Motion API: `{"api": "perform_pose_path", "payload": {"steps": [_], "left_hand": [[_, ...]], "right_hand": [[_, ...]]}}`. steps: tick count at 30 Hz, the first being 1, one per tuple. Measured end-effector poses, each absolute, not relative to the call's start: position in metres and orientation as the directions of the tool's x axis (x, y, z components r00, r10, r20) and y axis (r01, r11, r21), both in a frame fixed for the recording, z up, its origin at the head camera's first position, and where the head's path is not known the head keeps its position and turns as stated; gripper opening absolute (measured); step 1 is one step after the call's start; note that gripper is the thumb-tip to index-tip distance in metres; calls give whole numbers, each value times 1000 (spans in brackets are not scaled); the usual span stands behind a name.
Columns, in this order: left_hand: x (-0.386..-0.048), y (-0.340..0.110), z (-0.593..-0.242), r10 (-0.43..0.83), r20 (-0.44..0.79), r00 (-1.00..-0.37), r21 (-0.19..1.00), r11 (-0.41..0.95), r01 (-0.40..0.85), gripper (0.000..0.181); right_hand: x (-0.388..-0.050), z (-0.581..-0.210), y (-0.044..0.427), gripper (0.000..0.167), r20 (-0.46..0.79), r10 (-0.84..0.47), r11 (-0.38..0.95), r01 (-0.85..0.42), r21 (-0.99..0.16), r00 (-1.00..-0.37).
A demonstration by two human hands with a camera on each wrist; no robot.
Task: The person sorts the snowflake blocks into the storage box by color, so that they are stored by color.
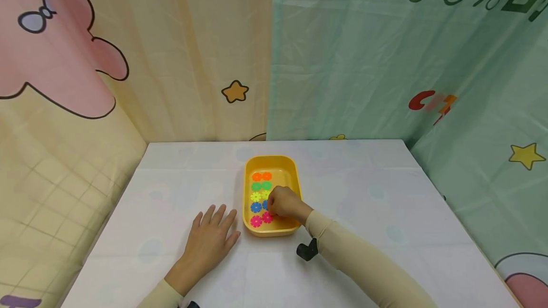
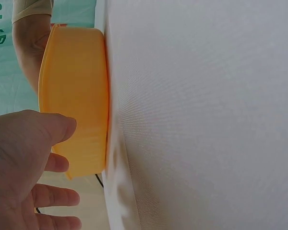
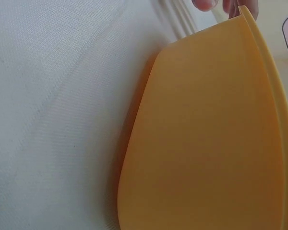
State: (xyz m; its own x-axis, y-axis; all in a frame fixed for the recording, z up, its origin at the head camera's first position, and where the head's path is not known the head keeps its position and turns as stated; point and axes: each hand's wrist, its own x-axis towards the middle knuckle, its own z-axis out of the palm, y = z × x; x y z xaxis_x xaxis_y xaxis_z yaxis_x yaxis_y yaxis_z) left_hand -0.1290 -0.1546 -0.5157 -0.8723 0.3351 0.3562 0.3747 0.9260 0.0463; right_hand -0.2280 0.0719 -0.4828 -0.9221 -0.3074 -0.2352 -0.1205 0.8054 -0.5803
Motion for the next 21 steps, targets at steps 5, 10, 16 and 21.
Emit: {"api": "perform_pose_path", "payload": {"steps": [5,10,16,21], "left_hand": [[-130,-155,-515,336,352,-873,49,925,376,52],[-131,-154,-515,333,337,-881,54,927,371,53],[-131,-153,-516,327,326,-887,59,930,364,54],[-130,-154,-519,324,326,-888,73,928,365,53]], "right_hand": [[-227,-482,72,14,-247,-308,792,-104,-601,-919],[-227,-475,75,10,-254,-323,744,-79,-664,-912],[-224,-461,86,10,-253,-377,625,-43,-780,-891],[-224,-450,101,13,-220,-363,587,-39,-809,-905]]}}
